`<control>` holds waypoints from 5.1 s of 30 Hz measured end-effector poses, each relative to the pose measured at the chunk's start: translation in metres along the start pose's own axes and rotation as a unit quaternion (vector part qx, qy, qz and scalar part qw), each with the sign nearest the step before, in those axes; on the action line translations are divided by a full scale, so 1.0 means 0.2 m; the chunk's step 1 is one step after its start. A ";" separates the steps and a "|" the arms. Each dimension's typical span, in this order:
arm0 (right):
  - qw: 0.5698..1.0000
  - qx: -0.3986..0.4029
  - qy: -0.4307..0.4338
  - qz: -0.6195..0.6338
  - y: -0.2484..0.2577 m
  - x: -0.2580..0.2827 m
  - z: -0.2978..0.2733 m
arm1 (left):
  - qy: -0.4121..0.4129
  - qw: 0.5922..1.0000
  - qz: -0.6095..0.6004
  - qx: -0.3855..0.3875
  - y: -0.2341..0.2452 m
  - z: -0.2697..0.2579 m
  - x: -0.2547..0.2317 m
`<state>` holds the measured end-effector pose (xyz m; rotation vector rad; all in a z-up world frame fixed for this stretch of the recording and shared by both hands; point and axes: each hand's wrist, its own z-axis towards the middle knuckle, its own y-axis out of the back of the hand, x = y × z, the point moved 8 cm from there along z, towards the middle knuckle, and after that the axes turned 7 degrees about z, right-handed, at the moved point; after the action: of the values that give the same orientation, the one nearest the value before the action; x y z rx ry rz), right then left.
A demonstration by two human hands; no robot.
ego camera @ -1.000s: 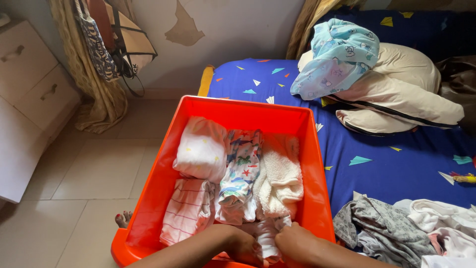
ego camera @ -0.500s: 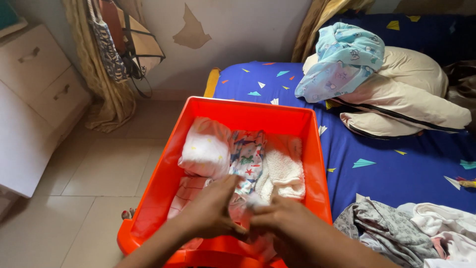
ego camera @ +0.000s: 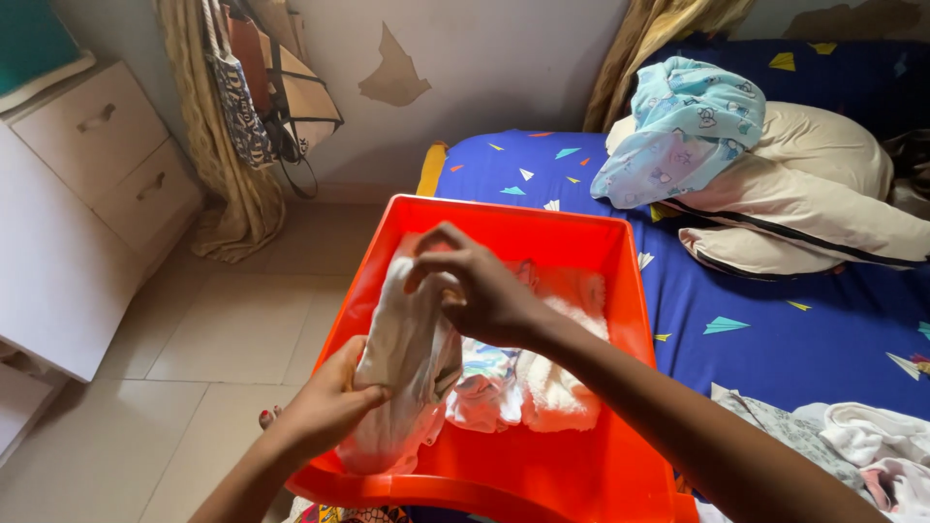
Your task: Folding baby clothes and organizing them into a red storage bin.
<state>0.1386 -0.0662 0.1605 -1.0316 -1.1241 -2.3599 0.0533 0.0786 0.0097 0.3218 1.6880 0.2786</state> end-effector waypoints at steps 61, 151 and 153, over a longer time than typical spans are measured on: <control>0.995 -0.057 -0.053 -0.062 -0.29 0.39 -0.92 | 0.117 0.819 0.560 -0.033 -0.28 0.35 0.39; 0.651 -0.392 0.151 0.633 0.96 0.77 -2.49 | 0.033 0.817 -0.384 0.428 -2.51 -0.64 -0.34; 0.594 -0.356 0.195 0.695 0.95 0.79 -2.49 | -0.013 0.863 -0.381 0.331 -2.45 -0.54 -0.31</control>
<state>-0.0969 -0.5690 0.1643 -0.8879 0.7919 -1.3524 -0.0717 -0.3989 -0.0962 0.1282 1.7073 -0.9099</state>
